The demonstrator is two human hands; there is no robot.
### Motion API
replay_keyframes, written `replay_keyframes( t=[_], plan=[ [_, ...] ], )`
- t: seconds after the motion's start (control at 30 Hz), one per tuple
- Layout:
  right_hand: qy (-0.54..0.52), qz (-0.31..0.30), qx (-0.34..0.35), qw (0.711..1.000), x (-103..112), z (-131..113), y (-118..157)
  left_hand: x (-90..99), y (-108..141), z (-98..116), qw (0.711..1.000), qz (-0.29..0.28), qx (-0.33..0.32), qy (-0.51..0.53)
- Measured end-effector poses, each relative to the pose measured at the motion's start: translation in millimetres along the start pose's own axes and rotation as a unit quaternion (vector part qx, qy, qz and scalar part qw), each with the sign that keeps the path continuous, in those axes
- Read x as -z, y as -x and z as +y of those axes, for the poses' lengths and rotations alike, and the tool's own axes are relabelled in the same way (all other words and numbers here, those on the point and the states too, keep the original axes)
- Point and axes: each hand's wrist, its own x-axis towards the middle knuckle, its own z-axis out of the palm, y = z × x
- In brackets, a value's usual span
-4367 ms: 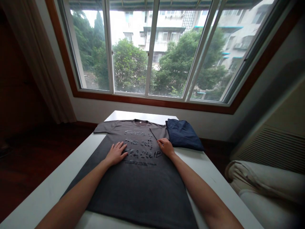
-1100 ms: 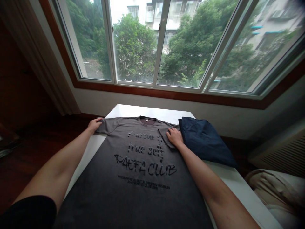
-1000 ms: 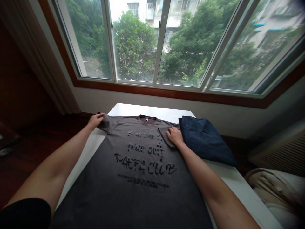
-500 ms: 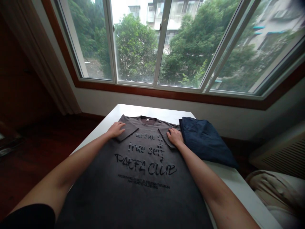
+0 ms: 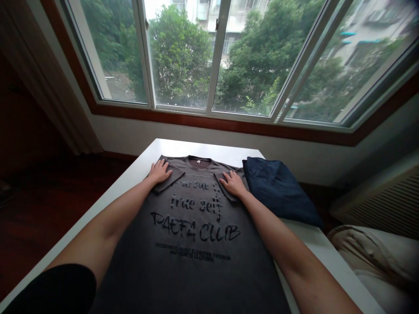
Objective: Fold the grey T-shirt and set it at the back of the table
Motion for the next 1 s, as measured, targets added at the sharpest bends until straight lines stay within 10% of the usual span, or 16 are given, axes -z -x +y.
replay_keyframes(
  t=[0.43,0.83,1.0],
  plan=[
    [-0.006,-0.018,-0.017,1.0,1.2,23.9,-27.7,-0.5,-19.0,2.1,0.998,0.042,0.036,0.02],
    [0.006,0.033,-0.089,0.995,14.3,34.2,-24.4,6.5,117.6,109.0,0.977,-0.022,-0.208,0.036],
    [0.02,0.067,-0.143,0.987,32.5,35.8,-39.2,23.4,220.1,201.1,0.868,-0.077,-0.482,0.092]
  ],
)
